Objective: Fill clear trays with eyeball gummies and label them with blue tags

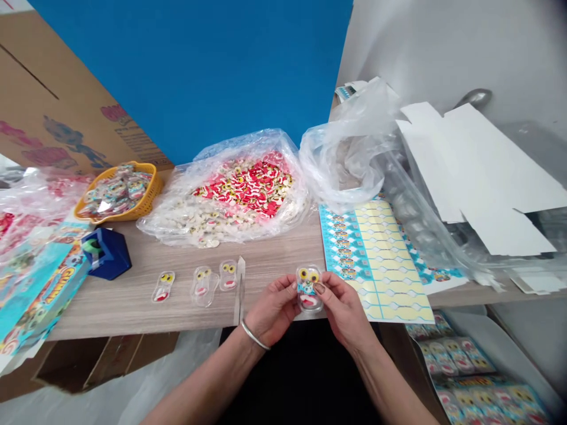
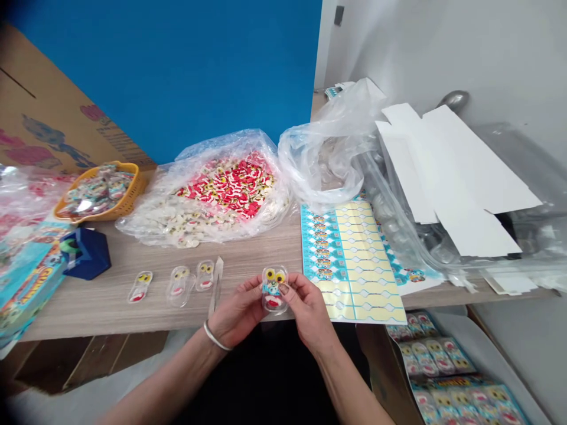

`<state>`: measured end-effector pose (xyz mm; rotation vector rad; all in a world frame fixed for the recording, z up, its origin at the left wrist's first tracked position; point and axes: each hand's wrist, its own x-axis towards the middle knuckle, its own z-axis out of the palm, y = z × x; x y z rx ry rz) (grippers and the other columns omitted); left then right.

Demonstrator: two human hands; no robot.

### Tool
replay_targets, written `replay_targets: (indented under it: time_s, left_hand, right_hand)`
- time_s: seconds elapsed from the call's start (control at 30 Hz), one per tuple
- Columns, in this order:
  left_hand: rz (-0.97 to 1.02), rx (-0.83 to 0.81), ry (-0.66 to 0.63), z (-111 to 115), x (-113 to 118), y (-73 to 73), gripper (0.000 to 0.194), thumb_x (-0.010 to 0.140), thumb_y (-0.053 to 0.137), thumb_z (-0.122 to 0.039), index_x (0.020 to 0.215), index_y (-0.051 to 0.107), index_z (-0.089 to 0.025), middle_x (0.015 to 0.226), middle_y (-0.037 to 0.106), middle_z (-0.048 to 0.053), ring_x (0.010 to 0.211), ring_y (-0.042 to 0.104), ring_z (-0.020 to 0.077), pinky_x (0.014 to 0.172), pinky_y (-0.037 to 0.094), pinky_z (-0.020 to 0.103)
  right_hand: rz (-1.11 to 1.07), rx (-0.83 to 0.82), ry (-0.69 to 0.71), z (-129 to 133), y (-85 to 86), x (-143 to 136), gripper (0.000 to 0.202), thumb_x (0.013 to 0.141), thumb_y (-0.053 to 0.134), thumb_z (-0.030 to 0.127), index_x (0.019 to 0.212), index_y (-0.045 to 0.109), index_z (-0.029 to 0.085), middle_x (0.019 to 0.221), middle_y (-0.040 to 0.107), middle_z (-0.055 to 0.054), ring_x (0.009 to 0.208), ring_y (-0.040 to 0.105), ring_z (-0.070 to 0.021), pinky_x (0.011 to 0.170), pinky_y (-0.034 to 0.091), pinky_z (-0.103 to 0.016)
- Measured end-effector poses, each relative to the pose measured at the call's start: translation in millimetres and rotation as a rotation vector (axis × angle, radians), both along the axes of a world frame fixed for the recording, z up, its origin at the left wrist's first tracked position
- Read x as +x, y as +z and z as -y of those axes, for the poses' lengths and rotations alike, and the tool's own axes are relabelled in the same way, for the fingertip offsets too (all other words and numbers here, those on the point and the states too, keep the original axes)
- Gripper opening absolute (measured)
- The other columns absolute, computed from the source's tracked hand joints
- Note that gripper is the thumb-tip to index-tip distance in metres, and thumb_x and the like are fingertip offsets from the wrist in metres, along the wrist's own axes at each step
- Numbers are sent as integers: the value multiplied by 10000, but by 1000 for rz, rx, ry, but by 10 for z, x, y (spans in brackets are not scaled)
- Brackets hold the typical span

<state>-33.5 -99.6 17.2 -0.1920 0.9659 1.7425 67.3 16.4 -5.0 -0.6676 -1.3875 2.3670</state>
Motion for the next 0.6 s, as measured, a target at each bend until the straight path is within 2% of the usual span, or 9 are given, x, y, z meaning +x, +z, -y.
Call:
replay_targets:
  time_s: [0.1,0.27,0.4,0.47,0.53,0.6]
  left_hand:
    - [59,65,-58,-33,7,-10,346,654,862,-234,951,711,-141,872,702,50,727,630,114,724,480,246]
    - [18,48,3,-15,-41,-57,297,660,859,-270,895,715,-161,868,703,45,730,627,122,757,473,274]
    - [-184,22,65,67,-3,-90,324,720,785,-445,830,739,-144,830,699,77,753,606,157,735,452,283]
    - [-353,-31,86,126,-21,-136,305,709,789,-435,831,747,-159,806,697,64,740,589,155,710,436,270]
    - [-510,-115,117,222,-169,-181,254,684,803,-385,809,746,-171,756,692,41,684,573,143,667,429,257]
    - [-670,-249,191,393,-521,-167,233,680,789,-384,745,725,-169,682,677,30,602,560,136,599,429,252]
  right_hand:
    - [1,-16,-2,38,-8,-17,203,815,736,378,911,655,218,838,690,-11,753,602,-149,712,476,-258]
    - [96,178,-36,51,105,-52,267,801,726,445,901,640,214,840,694,-27,759,618,-181,699,501,-280]
    - [181,362,-81,125,91,-153,307,802,697,498,889,636,210,837,700,-61,748,634,-214,685,524,-310]
    - [182,407,-27,187,28,-281,327,799,681,531,873,650,214,808,704,-67,749,647,-230,683,541,-323]
    - [164,416,89,241,-48,-440,378,774,682,572,888,681,212,830,724,-82,780,670,-253,716,562,-347]
    - [167,394,160,256,-122,-582,463,721,702,621,936,711,210,916,745,-103,855,694,-282,771,576,-370]
